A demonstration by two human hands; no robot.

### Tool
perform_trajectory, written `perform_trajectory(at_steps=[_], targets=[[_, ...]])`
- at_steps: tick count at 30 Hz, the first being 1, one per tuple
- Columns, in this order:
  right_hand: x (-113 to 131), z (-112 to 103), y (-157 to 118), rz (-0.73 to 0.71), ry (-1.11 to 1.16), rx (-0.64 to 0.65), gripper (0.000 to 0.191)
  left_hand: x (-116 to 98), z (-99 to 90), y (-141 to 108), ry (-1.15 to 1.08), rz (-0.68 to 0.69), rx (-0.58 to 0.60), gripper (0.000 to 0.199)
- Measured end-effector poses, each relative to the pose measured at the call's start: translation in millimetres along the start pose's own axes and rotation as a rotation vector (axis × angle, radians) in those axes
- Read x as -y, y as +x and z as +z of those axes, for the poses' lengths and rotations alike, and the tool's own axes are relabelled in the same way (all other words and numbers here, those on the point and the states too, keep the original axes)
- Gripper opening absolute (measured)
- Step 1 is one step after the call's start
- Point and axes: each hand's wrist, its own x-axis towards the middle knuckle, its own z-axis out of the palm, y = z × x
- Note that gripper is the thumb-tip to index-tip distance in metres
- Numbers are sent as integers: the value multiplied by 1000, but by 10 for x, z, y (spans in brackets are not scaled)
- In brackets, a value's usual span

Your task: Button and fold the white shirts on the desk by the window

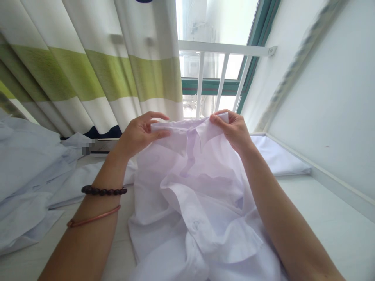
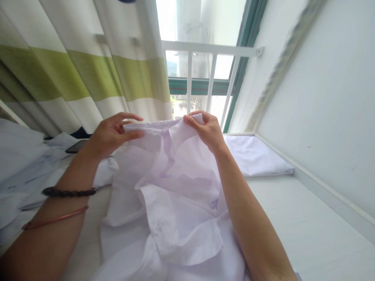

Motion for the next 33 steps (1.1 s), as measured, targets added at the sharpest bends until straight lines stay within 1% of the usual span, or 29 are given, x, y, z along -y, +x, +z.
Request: perform_trajectory(at_steps=[2,3,5,7,12,14,16,17,18,19,20,21,23,24,25,26,27,29,31,32,33], targets=[[10,-1,-5,-1,-18,6,27,-43,-33,-4,4,0,87,38],[15,0,-8,0,-22,9,27,-60,-39,-3,21,-10,106,35],[21,7,-14,3,-13,10,29,-83,-34,4,111,-22,101,27],[19,23,-17,4,-1,1,32,-91,-14,12,157,-19,59,23],[-26,63,-12,22,-11,-47,32,-58,37,40,209,-9,-110,22],[-42,27,-13,69,-6,7,32,-2,56,52,195,-9,-178,24],[-51,-56,-14,162,-34,150,39,95,72,60,109,-21,-212,35],[-56,-109,-14,221,-71,240,44,157,76,58,48,-42,-197,45],[-62,-163,-13,278,-123,323,45,224,77,52,-12,-76,-158,55],[-69,-213,-13,327,-185,387,44,291,77,40,-57,-119,-102,62],[-78,-253,-15,365,-251,424,40,353,76,24,-84,-171,-29,66],[-87,-281,-17,389,-312,434,36,407,77,4,-95,-223,54,65],[-104,-290,-26,387,-404,386,31,482,91,-37,-84,-304,224,59],[-111,-275,-28,368,-438,346,30,504,106,-50,-68,-324,292,54],[-117,-250,-25,343,-462,302,29,520,126,-53,-37,-322,326,47],[-126,-220,-13,315,-487,261,29,533,149,-41,4,-302,318,41],[-140,-188,15,284,-521,229,28,547,172,-11,50,-273,272,36],[-195,-126,129,218,-616,187,27,586,209,109,144,-206,103,30],[-301,-67,322,154,-714,156,26,640,226,293,247,-157,-84,29],[-373,-35,438,134,-742,132,27,669,229,398,310,-141,-161,29],[-454,2,557,127,-755,110,27,695,233,502,368,-127,-214,28]])
